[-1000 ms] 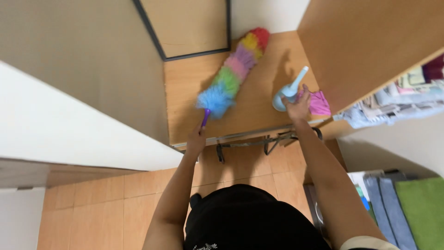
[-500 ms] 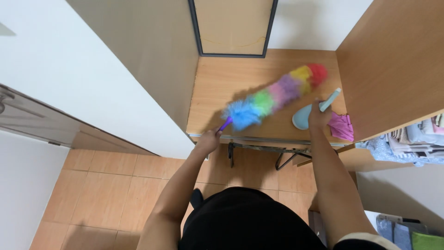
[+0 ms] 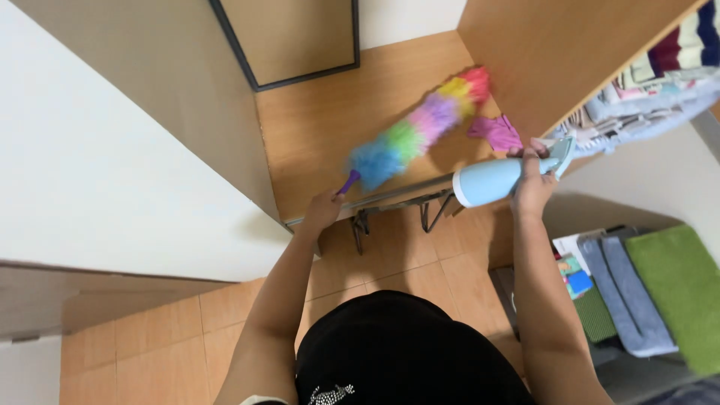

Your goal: The person dusts a wooden cabinet and wall with a rainbow duster, then wipes the cabinet with a pink cloth. They spray the cabinet with a blue spray bottle and wipe it again. The person then takes several folded clothes and linens from the cabinet and places them on the bed.

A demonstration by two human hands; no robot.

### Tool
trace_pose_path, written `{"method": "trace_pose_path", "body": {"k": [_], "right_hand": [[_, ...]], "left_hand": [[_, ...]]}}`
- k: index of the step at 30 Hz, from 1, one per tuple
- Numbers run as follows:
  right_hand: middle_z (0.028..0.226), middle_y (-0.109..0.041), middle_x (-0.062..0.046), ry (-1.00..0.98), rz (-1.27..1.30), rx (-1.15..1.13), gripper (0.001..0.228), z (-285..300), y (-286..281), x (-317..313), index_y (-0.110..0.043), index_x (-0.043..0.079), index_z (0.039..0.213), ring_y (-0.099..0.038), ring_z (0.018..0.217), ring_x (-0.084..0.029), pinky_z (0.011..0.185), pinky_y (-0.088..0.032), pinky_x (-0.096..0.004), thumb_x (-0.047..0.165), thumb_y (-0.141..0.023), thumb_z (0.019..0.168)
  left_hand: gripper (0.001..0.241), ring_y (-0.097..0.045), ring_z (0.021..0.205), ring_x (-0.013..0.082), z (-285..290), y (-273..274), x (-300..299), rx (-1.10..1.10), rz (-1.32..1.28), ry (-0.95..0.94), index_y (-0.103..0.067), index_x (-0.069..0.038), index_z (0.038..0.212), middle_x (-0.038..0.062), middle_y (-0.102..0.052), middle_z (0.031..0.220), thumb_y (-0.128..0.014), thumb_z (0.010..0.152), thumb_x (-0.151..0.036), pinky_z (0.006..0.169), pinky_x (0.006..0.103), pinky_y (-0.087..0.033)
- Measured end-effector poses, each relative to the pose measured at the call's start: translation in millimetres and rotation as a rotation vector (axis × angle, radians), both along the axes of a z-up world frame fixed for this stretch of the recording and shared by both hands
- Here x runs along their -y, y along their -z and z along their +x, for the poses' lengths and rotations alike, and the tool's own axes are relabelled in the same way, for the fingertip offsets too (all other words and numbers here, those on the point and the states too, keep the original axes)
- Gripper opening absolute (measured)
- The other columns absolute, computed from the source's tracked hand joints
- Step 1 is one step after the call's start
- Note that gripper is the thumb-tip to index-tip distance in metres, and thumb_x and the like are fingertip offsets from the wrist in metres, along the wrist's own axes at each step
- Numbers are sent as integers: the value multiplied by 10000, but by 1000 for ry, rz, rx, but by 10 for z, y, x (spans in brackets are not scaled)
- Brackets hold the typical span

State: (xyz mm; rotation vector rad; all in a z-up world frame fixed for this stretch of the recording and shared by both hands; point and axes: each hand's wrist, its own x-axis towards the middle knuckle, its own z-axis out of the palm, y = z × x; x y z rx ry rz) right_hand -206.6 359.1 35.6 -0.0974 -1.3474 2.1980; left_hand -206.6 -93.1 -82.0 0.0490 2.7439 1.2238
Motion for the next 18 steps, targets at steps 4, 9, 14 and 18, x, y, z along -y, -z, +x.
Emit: {"method": "trace_pose_path", "body": {"k": [4,9,14,18], "right_hand": [[944,-610,-133,92,-25,25,156,630,-72,320,-484,50,1061,-712,825,-264,783,-643,-432,-34,-598,997],[875,-621,-146,77,-63,125,210,1114,-95,1165,-432,34,1067,-704,776,-292,701,-632,-467,-54,-582,951],[871,-703,-207,32,103,315,312,1390,-251,2125,-404,30,1180,-713,745,-294,682,-633,-436,-5,-544,903],[866,-712,-227,-49,39,398,269,1633,-226,2591,-398,5,1127,-720,705,-301,621,-620,-438,14,-539,899]], "left_hand": [[348,-661,968,441,328,502,329,10,-38,-69,-711,-46,1095,254,-706,1005,-565,1020,-352,863,518,-507],[381,-651,957,443,943,461,590,97,210,-93,-620,-23,1214,245,-688,1034,-468,1053,-334,840,508,-502],[396,-687,825,319,1519,101,778,165,323,-195,-620,-46,1253,177,-699,930,-476,1051,-355,745,444,-532],[297,-512,515,154,1990,61,779,352,776,-253,-575,-35,1199,45,-562,759,-517,1041,-280,449,340,-434]]}}
